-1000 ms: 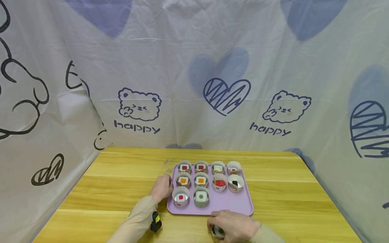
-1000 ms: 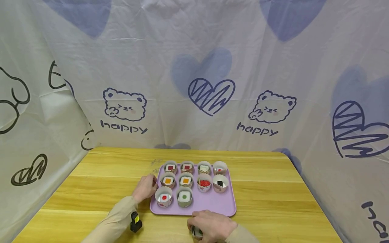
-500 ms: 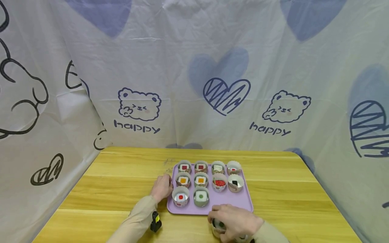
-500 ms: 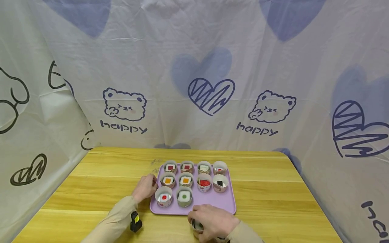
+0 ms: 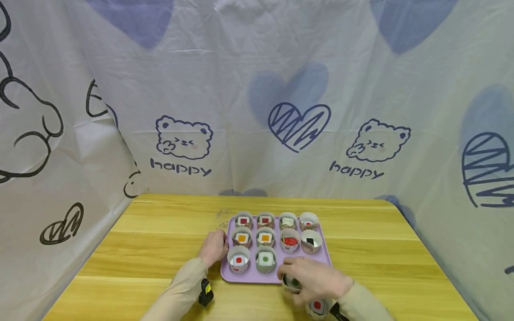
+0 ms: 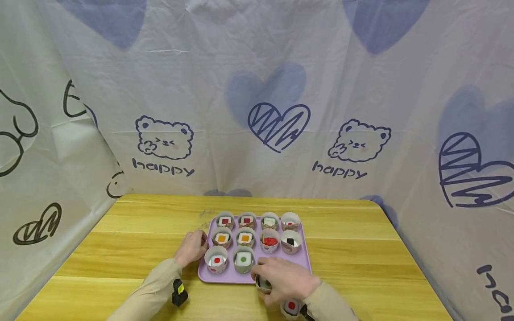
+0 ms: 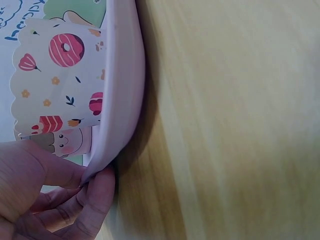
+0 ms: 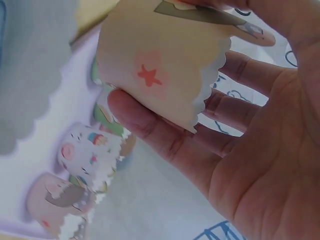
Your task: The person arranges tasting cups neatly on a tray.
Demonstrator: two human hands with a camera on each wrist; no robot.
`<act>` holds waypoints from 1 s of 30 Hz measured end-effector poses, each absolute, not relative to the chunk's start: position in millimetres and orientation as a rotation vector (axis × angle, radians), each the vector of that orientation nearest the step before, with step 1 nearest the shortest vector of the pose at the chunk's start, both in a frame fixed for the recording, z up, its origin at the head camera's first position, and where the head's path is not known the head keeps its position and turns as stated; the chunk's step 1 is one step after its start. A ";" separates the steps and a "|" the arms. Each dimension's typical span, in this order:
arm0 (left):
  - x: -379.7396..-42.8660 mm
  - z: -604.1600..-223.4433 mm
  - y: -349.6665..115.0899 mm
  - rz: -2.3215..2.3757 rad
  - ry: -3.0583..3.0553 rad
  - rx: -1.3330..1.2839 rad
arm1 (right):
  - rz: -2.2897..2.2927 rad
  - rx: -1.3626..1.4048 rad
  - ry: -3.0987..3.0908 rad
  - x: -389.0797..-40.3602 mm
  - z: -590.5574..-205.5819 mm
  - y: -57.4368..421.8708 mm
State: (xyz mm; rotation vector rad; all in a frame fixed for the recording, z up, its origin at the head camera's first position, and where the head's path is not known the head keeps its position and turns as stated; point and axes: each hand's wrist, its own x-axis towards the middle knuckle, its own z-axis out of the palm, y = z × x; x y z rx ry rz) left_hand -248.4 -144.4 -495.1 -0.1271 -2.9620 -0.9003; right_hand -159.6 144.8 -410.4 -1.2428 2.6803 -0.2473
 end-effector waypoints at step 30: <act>-247.7 -494.7 -144.4 -0.882 -2.946 -0.147 | -0.244 -1.302 2.794 -207.8 -387.1 146.5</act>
